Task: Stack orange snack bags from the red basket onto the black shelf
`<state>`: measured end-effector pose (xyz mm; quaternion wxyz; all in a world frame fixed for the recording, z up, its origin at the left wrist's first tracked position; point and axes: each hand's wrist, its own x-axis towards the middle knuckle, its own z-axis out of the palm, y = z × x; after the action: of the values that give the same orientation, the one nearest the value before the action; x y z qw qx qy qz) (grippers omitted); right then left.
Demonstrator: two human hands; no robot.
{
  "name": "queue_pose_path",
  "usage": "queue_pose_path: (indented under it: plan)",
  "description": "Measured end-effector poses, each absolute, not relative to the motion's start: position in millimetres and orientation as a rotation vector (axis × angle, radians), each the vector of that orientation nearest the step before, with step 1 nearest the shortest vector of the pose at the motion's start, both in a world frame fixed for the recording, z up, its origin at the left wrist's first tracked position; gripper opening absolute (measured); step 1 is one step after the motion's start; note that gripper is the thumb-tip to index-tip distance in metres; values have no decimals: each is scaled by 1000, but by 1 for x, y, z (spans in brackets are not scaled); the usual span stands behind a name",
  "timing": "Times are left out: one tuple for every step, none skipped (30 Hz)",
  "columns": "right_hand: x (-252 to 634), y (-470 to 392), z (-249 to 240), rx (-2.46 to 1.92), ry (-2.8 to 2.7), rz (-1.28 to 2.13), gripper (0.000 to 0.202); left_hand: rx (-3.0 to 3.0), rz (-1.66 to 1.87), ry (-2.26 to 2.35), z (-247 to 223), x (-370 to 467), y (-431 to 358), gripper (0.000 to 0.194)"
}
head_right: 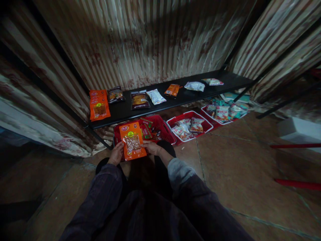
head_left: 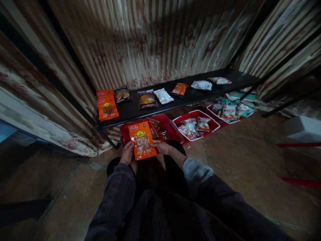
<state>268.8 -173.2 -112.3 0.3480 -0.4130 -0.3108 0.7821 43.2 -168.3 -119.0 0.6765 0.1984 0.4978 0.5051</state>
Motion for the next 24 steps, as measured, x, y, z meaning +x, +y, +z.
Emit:
queue_pose_path:
  plan:
    - [269,-173,-111,-1076,-814,2039,29,432,1149,1121,-117,44,-168,37]
    - [268,-174,-111,-1080,-821,2046,29,424,1161,1122,-115,45,-168,36]
    - [268,-174,-110,-1077,-828,2049,30,421,1172,1122,-113,45,-168,35]
    - [267,-173,-109,-1067,-834,2049,31,416,1184,1123,-111,46,-167,36]
    - [266,-173,-108,-1052,-837,2048,32,412,1196,1125,-108,46,-167,36]
    - [265,-172,-107,-1037,-836,2047,32,408,1207,1129,-105,46,-168,36]
    - [263,-171,-106,-1024,-831,2045,32,407,1218,1131,-102,46,-168,35]
    - [261,-169,-104,-1016,-822,2042,31,406,1228,1134,-99,46,-168,35]
    - [259,-167,-102,-1015,-807,2029,30,407,1238,1135,-96,46,-168,34]
    - [256,-165,-100,-1022,-788,2008,29,409,1248,1135,-93,46,-168,34]
    - [254,-163,-98,-1030,-768,1984,28,412,1258,1135,-90,46,-168,33]
    - [252,-160,-96,-1035,-750,1960,27,415,1266,1135,-86,45,-167,32]
    - [250,-158,-94,-1038,-735,1941,27,419,1272,1135,-83,45,-166,32]
    - [248,-156,-91,-1036,-722,1930,27,423,1276,1135,-80,45,-165,32]
    - [247,-154,-89,-1033,-710,1924,26,428,1279,1137,-76,45,-164,32]
    - [246,-152,-86,-1031,-697,1919,26,431,1282,1141,-73,45,-162,31]
    - [245,-150,-84,-1033,-681,1914,26,434,1287,1147,-70,46,-161,31]
    - [244,-149,-81,-1034,-665,1908,25,437,1294,1156,-67,46,-159,31]
    - [244,-148,-79,-1038,-650,1898,24,442,1301,1167,-65,47,-157,30]
    - [243,-147,-76,-1041,-639,1889,23,448,1309,1178,-62,48,-156,29]
    - [243,-146,-74,-1042,-636,1883,23,457,1318,1188,-60,49,-154,28]
    - [242,-145,-72,-1039,-640,1881,23,468,1329,1196,-58,51,-153,27]
    - [242,-145,-70,-1038,-646,1879,22,481,1342,1203,-57,53,-151,26]
    - [242,-144,-68,-1039,-650,1876,22,494,1356,1209,-55,55,-150,25]
